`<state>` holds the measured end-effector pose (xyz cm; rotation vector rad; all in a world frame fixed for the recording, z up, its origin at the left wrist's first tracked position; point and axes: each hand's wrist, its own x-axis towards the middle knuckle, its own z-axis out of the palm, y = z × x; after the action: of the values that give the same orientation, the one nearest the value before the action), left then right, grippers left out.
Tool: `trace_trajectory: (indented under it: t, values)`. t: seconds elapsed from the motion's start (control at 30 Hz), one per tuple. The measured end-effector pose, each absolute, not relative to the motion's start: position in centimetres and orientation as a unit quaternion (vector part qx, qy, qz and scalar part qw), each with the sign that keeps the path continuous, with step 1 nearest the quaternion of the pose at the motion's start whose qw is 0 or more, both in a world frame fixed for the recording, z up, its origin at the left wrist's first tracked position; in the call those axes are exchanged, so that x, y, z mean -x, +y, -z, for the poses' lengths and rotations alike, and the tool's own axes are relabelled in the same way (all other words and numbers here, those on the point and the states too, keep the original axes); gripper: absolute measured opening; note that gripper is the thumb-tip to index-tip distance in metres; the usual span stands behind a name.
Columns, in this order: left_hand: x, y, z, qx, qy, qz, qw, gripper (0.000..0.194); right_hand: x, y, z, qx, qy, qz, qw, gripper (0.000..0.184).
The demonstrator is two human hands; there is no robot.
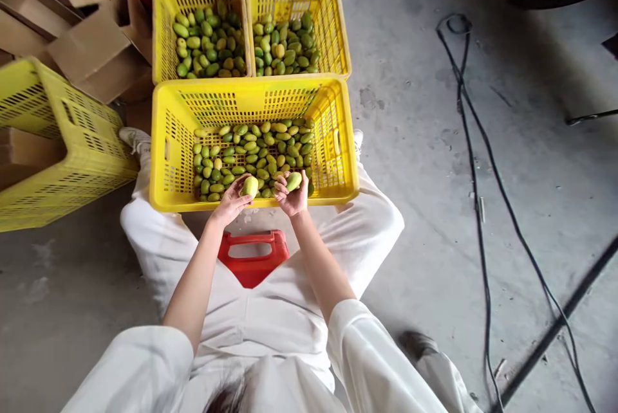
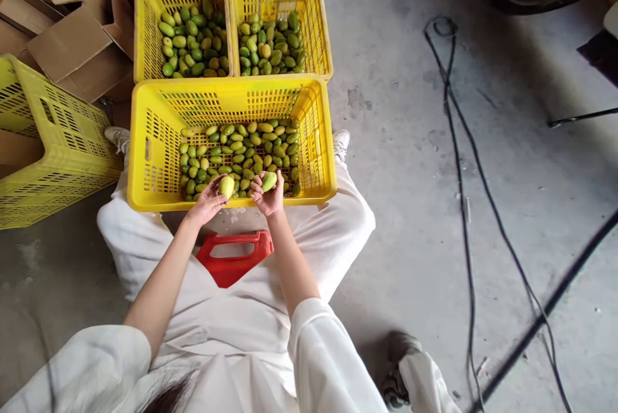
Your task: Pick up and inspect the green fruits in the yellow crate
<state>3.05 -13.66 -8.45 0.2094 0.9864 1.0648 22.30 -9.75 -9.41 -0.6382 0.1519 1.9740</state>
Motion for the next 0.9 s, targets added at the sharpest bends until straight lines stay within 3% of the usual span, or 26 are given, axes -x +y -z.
trace_trajectory:
  t: [0.17,0.4,0.57,0.73,0.9]
  values:
    - [-3.3,-13.7,8.3,-0.038,0.416,-0.522,0.744,0.024,-22.1,-9.7,9.2,0.281,0.069,-0.805,0.517,0.038]
    - [-3.3,-13.5,7.2,0.085,0.395,-0.561,0.723,0.050,-21.7,-9.4,9.1,0.325,0.074,-0.786,0.521,0.040]
    - [-3.1,-13.5,7.4,0.094,0.375,-0.575,0.721,0.053,-21.3,-9.2,9.9,0.323,0.096,-0.764,0.550,0.018]
    - [-3.1,-13.5,7.4,0.073,0.388,-0.580,0.713,0.056,-21.5,-9.5,10.5,0.346,0.052,-0.767,0.539,0.034]
    - [-3.1,-13.4,7.4,0.057,0.393,-0.577,0.713,0.060,-21.8,-9.7,10.0,0.335,0.025,-0.788,0.516,0.031]
